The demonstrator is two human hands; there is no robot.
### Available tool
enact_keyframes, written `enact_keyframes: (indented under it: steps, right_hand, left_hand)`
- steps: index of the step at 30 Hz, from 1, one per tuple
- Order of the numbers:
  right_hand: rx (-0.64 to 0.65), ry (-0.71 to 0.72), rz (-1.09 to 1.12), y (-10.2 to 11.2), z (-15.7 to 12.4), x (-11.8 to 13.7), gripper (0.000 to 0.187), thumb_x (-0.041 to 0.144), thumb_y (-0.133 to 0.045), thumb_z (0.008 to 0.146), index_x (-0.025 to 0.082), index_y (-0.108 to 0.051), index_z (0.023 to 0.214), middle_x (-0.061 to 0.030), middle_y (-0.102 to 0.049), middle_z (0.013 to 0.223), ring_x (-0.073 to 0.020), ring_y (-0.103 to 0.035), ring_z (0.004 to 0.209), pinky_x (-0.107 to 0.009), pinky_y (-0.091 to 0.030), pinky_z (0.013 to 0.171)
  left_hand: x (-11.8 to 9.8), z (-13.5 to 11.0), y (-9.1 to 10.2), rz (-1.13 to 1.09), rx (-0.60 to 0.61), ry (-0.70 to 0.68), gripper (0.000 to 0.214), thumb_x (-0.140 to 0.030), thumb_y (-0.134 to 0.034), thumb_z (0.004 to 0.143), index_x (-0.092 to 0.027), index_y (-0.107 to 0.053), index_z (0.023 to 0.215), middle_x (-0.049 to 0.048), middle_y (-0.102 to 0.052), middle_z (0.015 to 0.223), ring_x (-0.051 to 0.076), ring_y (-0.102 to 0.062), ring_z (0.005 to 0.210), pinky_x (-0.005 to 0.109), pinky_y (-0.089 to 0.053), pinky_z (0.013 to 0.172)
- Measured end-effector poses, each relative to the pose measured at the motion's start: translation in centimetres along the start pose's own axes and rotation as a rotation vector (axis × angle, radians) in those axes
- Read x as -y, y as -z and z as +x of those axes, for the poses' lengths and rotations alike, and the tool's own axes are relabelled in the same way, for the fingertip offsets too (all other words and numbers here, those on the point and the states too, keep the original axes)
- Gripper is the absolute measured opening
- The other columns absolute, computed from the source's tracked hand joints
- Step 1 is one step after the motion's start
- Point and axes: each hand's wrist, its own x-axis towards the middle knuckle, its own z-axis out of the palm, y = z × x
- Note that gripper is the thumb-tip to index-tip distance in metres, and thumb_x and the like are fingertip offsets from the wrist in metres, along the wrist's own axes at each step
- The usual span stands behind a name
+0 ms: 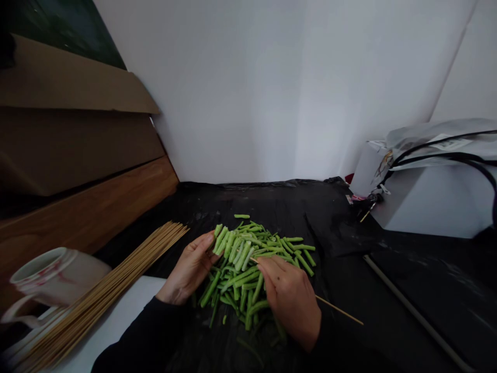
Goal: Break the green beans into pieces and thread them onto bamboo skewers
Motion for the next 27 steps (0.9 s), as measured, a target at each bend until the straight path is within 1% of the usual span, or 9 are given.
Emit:
enact_keyframes:
  steps: [3, 6, 13, 16, 18, 19, 21, 24, 27]
  right_hand:
    - [-0.001, 0.008, -0.001, 0.0, 0.1, 0.0, 0.025, 0.010, -0.044, 0.094, 0.018, -0.065, 0.106, -0.0040, -0.072, 0.097, -0.0168, -0.068, 0.089, -0.031, -0.053, 0.080]
    - [-0.004, 0.015, -0.005, 0.0, 0.1, 0.0, 0.025, 0.011, -0.044, 0.095, 0.017, -0.065, 0.107, -0.0044, -0.072, 0.096, -0.0170, -0.068, 0.088, -0.031, -0.054, 0.080]
    - [0.002, 0.000, -0.024, -0.2, 0.0, 0.1, 0.025, 0.012, -0.043, 0.095, 0.018, -0.066, 0.104, -0.0046, -0.072, 0.094, -0.0175, -0.069, 0.086, -0.032, -0.054, 0.078]
    - [-0.010, -0.014, -0.001, -0.2, 0.1, 0.2, 0.025, 0.012, -0.044, 0.095, 0.017, -0.066, 0.105, -0.0050, -0.072, 0.097, -0.0175, -0.069, 0.088, -0.031, -0.054, 0.078]
    - [-0.014, -0.021, 0.018, -0.1, 0.3, 0.2, 0.025, 0.013, -0.045, 0.095, 0.018, -0.066, 0.106, -0.0048, -0.073, 0.099, -0.0174, -0.069, 0.091, -0.031, -0.054, 0.079]
    - [-0.013, -0.021, 0.025, 0.0, 0.3, 0.3, 0.025, 0.013, -0.045, 0.095, 0.018, -0.066, 0.107, -0.0047, -0.073, 0.100, -0.0173, -0.069, 0.091, -0.031, -0.054, 0.080]
    - [-0.009, -0.020, 0.048, 0.1, 0.5, 0.4, 0.025, 0.013, -0.045, 0.095, 0.018, -0.067, 0.106, -0.0044, -0.073, 0.099, -0.0169, -0.069, 0.091, -0.030, -0.054, 0.082]
    - [-0.012, -0.042, 0.112, 0.3, 0.6, 0.5, 0.023, 0.014, -0.047, 0.094, 0.018, -0.068, 0.102, -0.0042, -0.074, 0.098, -0.0164, -0.069, 0.091, -0.029, -0.053, 0.081]
    - [0.007, -0.090, 0.178, 0.4, 0.8, 0.6, 0.020, 0.016, -0.050, 0.094, 0.020, -0.069, 0.096, -0.0031, -0.075, 0.096, -0.0163, -0.070, 0.090, -0.027, -0.054, 0.078]
  left_hand:
    - [0.0, 0.0, 0.0, -0.007, 0.010, 0.008, 0.028, -0.027, -0.086, 0.063, -0.014, -0.076, 0.086, 0.0056, -0.077, 0.083, 0.015, -0.071, 0.075, 0.024, -0.056, 0.072]
    - [0.0, 0.0, 0.1, -0.016, 0.000, 0.023, 0.027, -0.026, -0.086, 0.064, -0.015, -0.075, 0.086, 0.0049, -0.077, 0.083, 0.014, -0.070, 0.073, 0.022, -0.056, 0.070]
    - [0.0, 0.1, 0.1, -0.024, 0.009, 0.014, 0.029, -0.027, -0.089, 0.058, -0.015, -0.075, 0.081, 0.0043, -0.076, 0.080, 0.015, -0.069, 0.071, 0.024, -0.056, 0.070]
    - [-0.3, -0.2, -0.2, -0.025, 0.011, -0.018, 0.034, -0.028, -0.088, 0.060, -0.017, -0.075, 0.090, 0.0037, -0.076, 0.086, 0.014, -0.069, 0.073, 0.024, -0.055, 0.071]
    - [-0.4, -0.5, -0.6, -0.012, 0.045, -0.053, 0.040, -0.030, -0.086, 0.063, -0.018, -0.074, 0.099, 0.0041, -0.075, 0.091, 0.014, -0.068, 0.075, 0.024, -0.054, 0.072]
    - [-0.5, -0.7, -0.7, 0.008, 0.069, -0.068, 0.040, -0.031, -0.086, 0.065, -0.018, -0.074, 0.101, 0.0045, -0.075, 0.091, 0.014, -0.068, 0.075, 0.024, -0.054, 0.072]
    - [-0.4, -0.9, -0.9, 0.069, 0.123, -0.082, 0.032, -0.032, -0.084, 0.067, -0.015, -0.075, 0.092, 0.0046, -0.073, 0.082, 0.014, -0.066, 0.071, 0.024, -0.053, 0.070]
    - [-0.2, -1.0, -0.8, 0.132, 0.165, -0.097, 0.020, -0.028, -0.082, 0.069, -0.013, -0.072, 0.074, 0.0006, -0.067, 0.067, 0.010, -0.060, 0.060, 0.021, -0.050, 0.063]
    - [0.0, -0.8, -0.5, 0.146, 0.172, -0.109, 0.018, -0.027, -0.082, 0.070, -0.012, -0.071, 0.072, -0.0021, -0.062, 0.062, 0.007, -0.056, 0.056, 0.018, -0.048, 0.058]
